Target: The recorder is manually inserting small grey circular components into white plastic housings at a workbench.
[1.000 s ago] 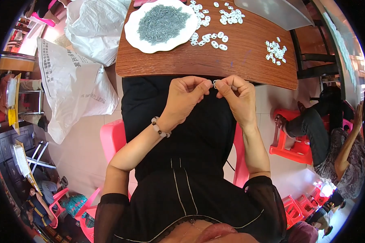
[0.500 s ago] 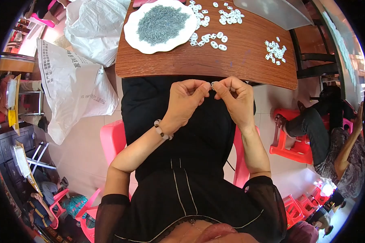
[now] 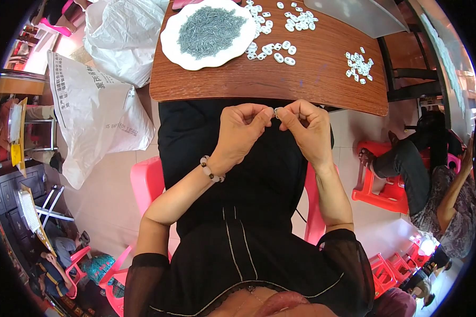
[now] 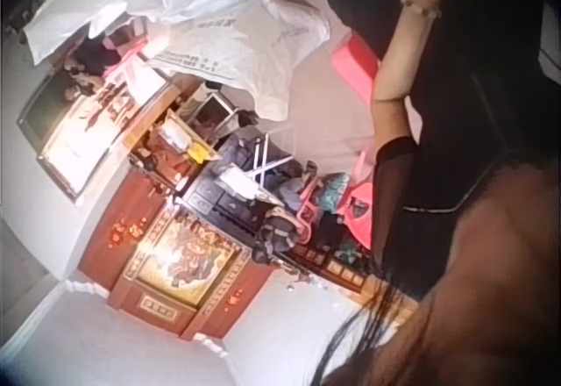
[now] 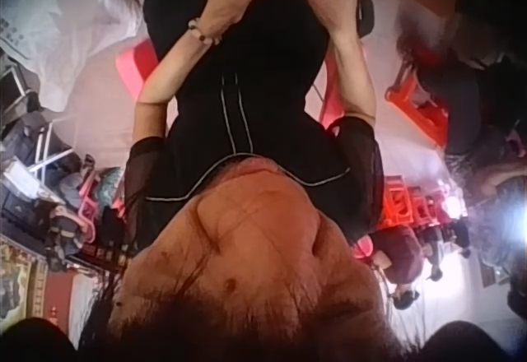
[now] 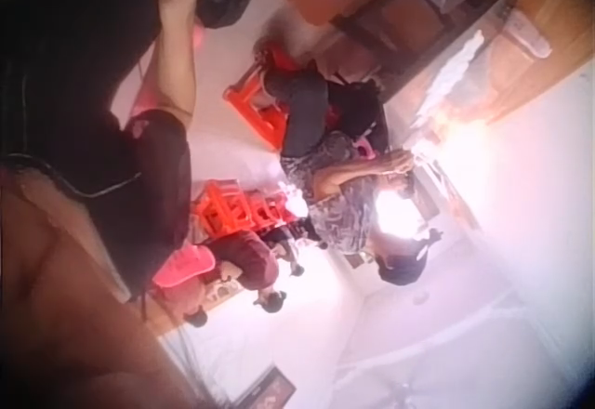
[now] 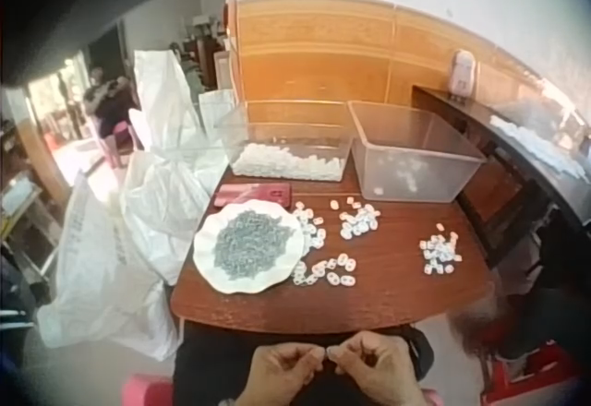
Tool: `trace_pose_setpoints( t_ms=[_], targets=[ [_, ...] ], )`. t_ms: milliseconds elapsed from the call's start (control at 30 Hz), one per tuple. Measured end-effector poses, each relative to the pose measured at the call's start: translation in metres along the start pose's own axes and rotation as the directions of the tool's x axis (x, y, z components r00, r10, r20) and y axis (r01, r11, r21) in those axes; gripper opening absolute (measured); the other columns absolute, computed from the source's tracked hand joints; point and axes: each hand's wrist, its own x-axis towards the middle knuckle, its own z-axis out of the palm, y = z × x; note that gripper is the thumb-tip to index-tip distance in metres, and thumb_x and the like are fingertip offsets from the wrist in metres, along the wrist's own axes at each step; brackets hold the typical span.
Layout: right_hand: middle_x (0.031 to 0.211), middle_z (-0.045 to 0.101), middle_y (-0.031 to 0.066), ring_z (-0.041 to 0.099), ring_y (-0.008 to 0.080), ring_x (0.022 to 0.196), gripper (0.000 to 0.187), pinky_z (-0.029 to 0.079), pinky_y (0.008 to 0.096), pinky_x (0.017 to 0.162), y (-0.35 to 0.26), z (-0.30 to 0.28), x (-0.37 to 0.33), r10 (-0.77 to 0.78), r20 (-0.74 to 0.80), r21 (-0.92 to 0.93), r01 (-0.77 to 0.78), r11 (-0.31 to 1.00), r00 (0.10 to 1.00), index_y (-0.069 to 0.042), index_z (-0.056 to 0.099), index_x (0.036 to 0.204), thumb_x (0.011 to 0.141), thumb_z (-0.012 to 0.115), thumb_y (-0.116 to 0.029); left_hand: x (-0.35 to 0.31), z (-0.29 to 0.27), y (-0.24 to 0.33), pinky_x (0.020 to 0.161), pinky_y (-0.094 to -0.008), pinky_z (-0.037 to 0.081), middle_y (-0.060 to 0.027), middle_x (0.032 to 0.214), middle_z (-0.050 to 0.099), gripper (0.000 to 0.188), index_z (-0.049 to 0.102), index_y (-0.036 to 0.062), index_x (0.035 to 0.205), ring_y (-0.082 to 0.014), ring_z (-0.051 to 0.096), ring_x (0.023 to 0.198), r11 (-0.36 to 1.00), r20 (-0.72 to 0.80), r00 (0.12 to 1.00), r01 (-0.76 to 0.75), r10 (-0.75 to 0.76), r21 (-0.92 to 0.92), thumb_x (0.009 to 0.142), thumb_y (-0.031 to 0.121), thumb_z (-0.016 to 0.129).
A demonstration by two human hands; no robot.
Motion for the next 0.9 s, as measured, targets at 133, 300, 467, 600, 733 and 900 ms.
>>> trace_pose_setpoints(
  t_ms=[133,300,467,600,733,900],
  targets=[
    [0.067,0.061,-0.0014,0.053,0.0019,0.06,0.013,0.037,0.0162,0.055,0.003,0.001,0.0,0.003,-0.007,0.005,-0.003,1.0,1.0,0.0,0.065,0.083,0.09,0.065,-0.012,0.0,0.001,0.0,0.053,-0.0185,0.04,-0.003,0.072,0.062,0.021,0.068,-0.0039,0.093,-0.0053,0.051,0.058,1.0,-0.006,1.0,0.007,-0.007,0.006,0.088,0.016,0.07],
    [0.067,0.063,-0.0004,0.056,0.003,0.061,0.016,0.041,0.0177,0.055,0.004,0.001,0.002,-0.001,-0.043,0.102,0.005,0.995,0.999,0.0,0.066,0.084,0.091,0.065,-0.014,-0.001,0.004,0.004,0.051,-0.018,0.04,-0.0033,0.071,0.064,0.02,0.069,-0.0037,0.092,-0.0042,0.051,0.057,1.0,0.01,1.0,-0.01,0.01,-0.028,0.09,0.016,0.066],
    [0.072,0.065,0.0011,0.059,0.0045,0.066,0.014,0.044,0.0181,0.061,0.002,0.0,0.001,0.031,-0.038,0.212,-0.023,0.977,0.999,0.001,0.066,0.087,0.091,0.064,-0.012,-0.002,0.003,0.007,0.053,-0.0181,0.041,-0.0033,0.073,0.065,0.025,0.069,-0.0039,0.092,-0.0037,0.051,0.058,0.994,0.053,0.999,0.009,-0.003,-0.107,0.094,0.02,0.061],
    [0.077,0.067,0.0027,0.06,0.0057,0.07,0.012,0.045,0.0183,0.066,0.002,-0.001,0.001,0.065,-0.033,0.304,-0.052,0.951,0.997,0.002,0.067,0.089,0.091,0.063,-0.009,-0.001,0.0,0.005,0.054,-0.0187,0.04,-0.0032,0.075,0.065,0.027,0.069,-0.0041,0.094,-0.0044,0.051,0.058,0.989,0.076,0.997,0.011,0.001,-0.151,0.094,0.022,0.06],
    [0.076,0.065,0.0017,0.059,0.0061,0.069,0.011,0.045,0.0197,0.066,0.003,-0.001,0.001,0.065,-0.031,0.313,-0.052,0.948,0.997,0.001,0.067,0.089,0.091,0.062,-0.009,0.0,0.001,0.008,0.054,-0.0187,0.04,-0.0033,0.075,0.064,0.025,0.069,-0.004,0.094,-0.0045,0.051,0.059,0.991,0.064,0.998,0.003,0.005,-0.131,0.093,0.019,0.059],
    [0.076,0.067,0.0033,0.061,0.0056,0.07,0.011,0.045,0.0182,0.065,0.006,-0.003,0.002,0.033,-0.064,0.357,-0.008,0.934,0.997,0.002,0.067,0.089,0.09,0.063,-0.008,0.005,-0.001,0.011,0.054,-0.0187,0.041,-0.0018,0.075,0.064,0.019,0.069,-0.0022,0.094,-0.004,0.052,0.059,0.998,0.017,0.998,-0.066,0.066,-0.017,0.091,0.014,0.06]
  ],
)
